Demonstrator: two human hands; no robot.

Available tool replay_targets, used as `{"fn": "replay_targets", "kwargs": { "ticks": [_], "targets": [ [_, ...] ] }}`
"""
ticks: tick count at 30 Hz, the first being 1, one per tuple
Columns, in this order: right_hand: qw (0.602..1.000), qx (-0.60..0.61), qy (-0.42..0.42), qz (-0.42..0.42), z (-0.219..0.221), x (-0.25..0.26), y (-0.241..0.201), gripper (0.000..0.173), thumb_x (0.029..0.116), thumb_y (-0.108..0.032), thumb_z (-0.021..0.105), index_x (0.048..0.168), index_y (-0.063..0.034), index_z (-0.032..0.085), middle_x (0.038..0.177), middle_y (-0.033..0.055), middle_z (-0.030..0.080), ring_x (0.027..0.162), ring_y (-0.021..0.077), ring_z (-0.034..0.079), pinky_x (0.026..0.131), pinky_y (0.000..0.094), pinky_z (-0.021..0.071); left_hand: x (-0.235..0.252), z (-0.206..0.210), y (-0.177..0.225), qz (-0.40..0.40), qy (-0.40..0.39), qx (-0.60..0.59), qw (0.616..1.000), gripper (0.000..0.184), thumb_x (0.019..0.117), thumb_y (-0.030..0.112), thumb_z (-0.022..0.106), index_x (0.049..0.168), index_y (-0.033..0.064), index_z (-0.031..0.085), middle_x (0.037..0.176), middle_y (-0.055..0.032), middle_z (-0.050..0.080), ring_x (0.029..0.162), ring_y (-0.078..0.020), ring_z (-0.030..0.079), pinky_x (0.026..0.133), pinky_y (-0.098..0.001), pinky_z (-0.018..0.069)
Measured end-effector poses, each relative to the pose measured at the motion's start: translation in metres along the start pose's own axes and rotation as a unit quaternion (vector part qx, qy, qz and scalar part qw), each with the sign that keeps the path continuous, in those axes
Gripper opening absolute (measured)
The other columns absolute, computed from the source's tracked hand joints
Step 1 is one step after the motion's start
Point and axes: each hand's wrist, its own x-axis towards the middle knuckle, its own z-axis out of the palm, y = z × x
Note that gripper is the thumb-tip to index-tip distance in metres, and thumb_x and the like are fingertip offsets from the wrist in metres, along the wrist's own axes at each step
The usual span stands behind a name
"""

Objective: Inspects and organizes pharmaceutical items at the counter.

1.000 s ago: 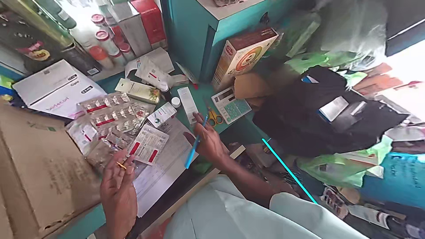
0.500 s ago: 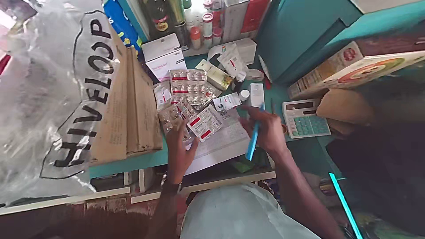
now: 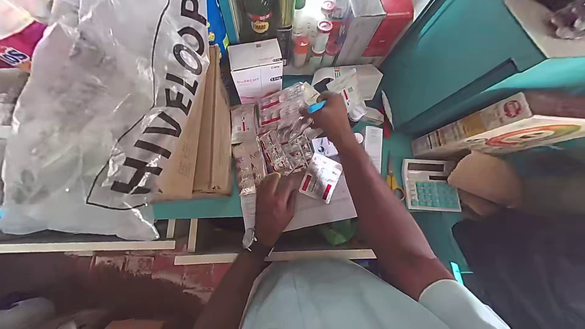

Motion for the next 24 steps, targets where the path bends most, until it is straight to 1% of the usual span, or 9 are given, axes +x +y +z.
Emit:
{"fn": "replay_targets", "kwargs": {
  "ticks": [2, 4, 7, 12, 15, 17, 20, 22, 24],
  "targets": [
    [0.998, 0.065, 0.018, -0.001, -0.01, 0.006, -0.01, 0.035, 0.0826, -0.021, 0.081, 0.103, 0.0018, 0.064, 0.087, 0.0155, 0.067, 0.072, 0.0262, 0.067, 0.068, 0.0492, 0.0565, 0.004, -0.007, -0.012, -0.021, 0.03, 0.023, 0.999, 0.035, 0.095, 0.032, 0.066, 0.123, 0.0121, 0.074, 0.134, -0.0189, 0.064, 0.124, -0.0407, 0.06, 0.105, -0.0582, 0.0452],
    [0.995, 0.098, 0.022, 0.014, -0.018, 0.011, -0.021, 0.028, 0.0833, -0.018, 0.078, 0.102, -0.002, 0.064, 0.083, 0.0114, 0.068, 0.065, 0.0208, 0.069, 0.062, 0.0426, 0.0606, 0.013, -0.012, -0.02, -0.051, 0.024, 0.055, 0.997, 0.053, 0.0906, 0.044, 0.07, 0.134, 0.0134, 0.067, 0.136, -0.0246, 0.06, 0.126, -0.0453, 0.056, 0.106, -0.0608, 0.0431],
    [0.994, 0.105, 0.017, 0.04, -0.024, 0.016, -0.031, 0.026, 0.0845, -0.019, 0.074, 0.104, -0.0041, 0.066, 0.086, 0.0115, 0.069, 0.068, 0.0213, 0.07, 0.063, 0.0425, 0.061, 0.023, -0.009, -0.024, -0.066, 0.011, 0.082, 0.994, 0.074, 0.0856, 0.055, 0.072, 0.148, 0.0181, 0.055, 0.142, -0.0281, 0.053, 0.13, -0.0478, 0.051, 0.107, -0.0629, 0.0406],
    [0.993, 0.112, 0.023, 0.036, -0.028, 0.011, -0.037, 0.028, 0.0852, -0.018, 0.074, 0.108, -0.0039, 0.066, 0.087, 0.0114, 0.069, 0.067, 0.0202, 0.07, 0.063, 0.0404, 0.0617, 0.047, 0.011, -0.019, 0.037, -0.011, 0.089, 0.995, 0.054, 0.0918, 0.044, 0.069, 0.141, 0.0227, 0.061, 0.143, -0.0205, 0.056, 0.132, -0.0384, 0.053, 0.107, -0.0541, 0.0445],
    [0.99, 0.131, 0.029, 0.032, -0.036, 0.006, -0.035, 0.026, 0.0871, -0.016, 0.073, 0.108, -0.0029, 0.065, 0.085, 0.0105, 0.069, 0.064, 0.0183, 0.069, 0.06, 0.0379, 0.0614, 0.059, 0.023, -0.016, 0.063, -0.029, 0.095, 0.993, 0.039, 0.0905, 0.029, 0.072, 0.129, 0.0188, 0.07, 0.126, -0.0164, 0.066, 0.122, -0.0347, 0.061, 0.105, -0.0509, 0.0472],
    [0.99, 0.128, 0.041, 0.038, -0.041, 0.004, -0.031, 0.027, 0.0875, -0.017, 0.073, 0.109, -0.0033, 0.065, 0.085, 0.0091, 0.068, 0.064, 0.0169, 0.068, 0.061, 0.0369, 0.0607, 0.062, 0.03, -0.017, 0.081, -0.031, 0.103, 0.991, 0.029, 0.0935, 0.027, 0.068, 0.12, 0.0153, 0.074, 0.122, -0.0143, 0.069, 0.118, -0.0329, 0.063, 0.103, -0.0497, 0.049],
    [0.988, 0.138, 0.058, 0.035, -0.049, 0.003, -0.026, 0.023, 0.0865, -0.016, 0.072, 0.103, -0.0034, 0.063, 0.082, 0.007, 0.066, 0.064, 0.0164, 0.068, 0.061, 0.0366, 0.061, 0.064, 0.037, -0.011, 0.133, 0.03, 0.094, 0.986, 0.019, 0.0953, 0.024, 0.068, 0.108, 0.0131, 0.077, 0.109, -0.0107, 0.073, 0.105, -0.0288, 0.069, 0.092, -0.0449, 0.0557],
    [0.986, 0.147, 0.071, 0.018, -0.051, 0.002, -0.021, 0.018, 0.0855, -0.016, 0.071, 0.096, -0.0047, 0.061, 0.076, 0.004, 0.064, 0.06, 0.0144, 0.066, 0.057, 0.0357, 0.06, 0.066, 0.04, -0.002, 0.153, 0.065, 0.087, 0.982, 0.017, 0.0946, 0.02, 0.068, 0.107, 0.0116, 0.077, 0.105, -0.0104, 0.074, 0.101, -0.0279, 0.07, 0.088, -0.0426, 0.0569],
    [0.985, 0.153, 0.082, 0.022, -0.053, 0.001, -0.017, 0.02, 0.0848, -0.017, 0.072, 0.097, -0.0048, 0.062, 0.078, 0.0041, 0.064, 0.061, 0.0146, 0.065, 0.058, 0.0365, 0.0599, 0.068, 0.043, 0.005, 0.164, 0.074, 0.07, 0.981, 0.017, 0.0936, 0.017, 0.068, 0.107, 0.0107, 0.077, 0.103, -0.0105, 0.074, 0.099, -0.0276, 0.071, 0.089, -0.0427, 0.0571]
  ]
}}
